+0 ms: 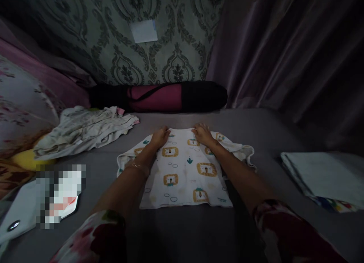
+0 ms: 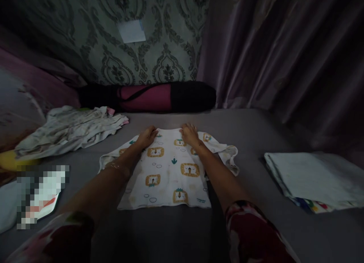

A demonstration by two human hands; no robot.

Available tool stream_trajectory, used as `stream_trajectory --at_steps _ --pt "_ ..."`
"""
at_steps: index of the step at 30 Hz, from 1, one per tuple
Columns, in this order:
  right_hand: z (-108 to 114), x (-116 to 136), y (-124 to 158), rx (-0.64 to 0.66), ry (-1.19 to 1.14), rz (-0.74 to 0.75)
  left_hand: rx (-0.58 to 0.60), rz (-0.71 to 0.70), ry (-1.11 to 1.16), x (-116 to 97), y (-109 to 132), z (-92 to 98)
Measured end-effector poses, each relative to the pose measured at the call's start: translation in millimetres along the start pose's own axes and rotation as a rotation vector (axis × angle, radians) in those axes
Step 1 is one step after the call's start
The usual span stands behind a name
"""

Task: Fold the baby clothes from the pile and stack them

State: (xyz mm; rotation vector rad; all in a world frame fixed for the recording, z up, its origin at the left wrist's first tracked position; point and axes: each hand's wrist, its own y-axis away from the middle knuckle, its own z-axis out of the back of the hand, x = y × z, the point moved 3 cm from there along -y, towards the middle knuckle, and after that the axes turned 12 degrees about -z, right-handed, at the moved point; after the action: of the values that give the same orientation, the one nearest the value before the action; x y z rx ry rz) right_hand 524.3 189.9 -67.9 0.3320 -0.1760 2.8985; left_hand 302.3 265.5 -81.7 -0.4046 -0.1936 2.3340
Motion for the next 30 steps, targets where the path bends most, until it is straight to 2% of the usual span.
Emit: stream_trajectory --at_steps 2,6,10,13,15,17,18,20,22,24,26,28,30 --pt "-6 2 3 -0.060 0.014 -0.034 -0.004 0.020 -0.060 -3 2 -1.0" --pt "-15 5 4 -0.086 0.012 -0.083 0.063 0.059 -0.149 -8 4 -4.5" --pt "-8 0 -2 0.033 -0.118 -0.035 0.117 0.122 -0.211 -15 3 -0.9" --pt "19 -29 -1 0.065 -0.290 -0.087 0.062 0.127 -0.282 -31 1 11.4" --pt "45 -63 10 0.024 -0.319 -0.251 0.032 0.079 -0.310 -50 -1 18.4" --pt "72 -102 30 -0.008 -0.251 -0.415 0.033 -0.010 -0.262 -72 -5 19.2" --pt "82 -120 41 0.022 -0.208 -0.481 0.035 -0.063 -0.212 -84 -8 16.8" --pt "94 -149 67 0.177 -0.134 -0.614 0.030 -0.172 -0.091 -108 -15 6.3" --pt "97 -166 89 0.338 -0.103 -0.677 0.016 -0.263 0.015 -131 -23 -10.2" --pt "93 -169 105 0.445 -0.129 -0.672 -0.001 -0.320 0.096 -151 -29 -30.0" --pt "85 -164 114 0.482 -0.166 -0.608 -0.047 -0.348 0.158 -165 -32 -48.7" --pt "78 -155 117 0.473 -0.164 -0.540 -0.105 -0.342 0.198 -173 -32 -63.3" --pt "77 -149 117 0.397 -0.129 -0.504 -0.147 -0.320 0.202 -176 -30 -72.4"
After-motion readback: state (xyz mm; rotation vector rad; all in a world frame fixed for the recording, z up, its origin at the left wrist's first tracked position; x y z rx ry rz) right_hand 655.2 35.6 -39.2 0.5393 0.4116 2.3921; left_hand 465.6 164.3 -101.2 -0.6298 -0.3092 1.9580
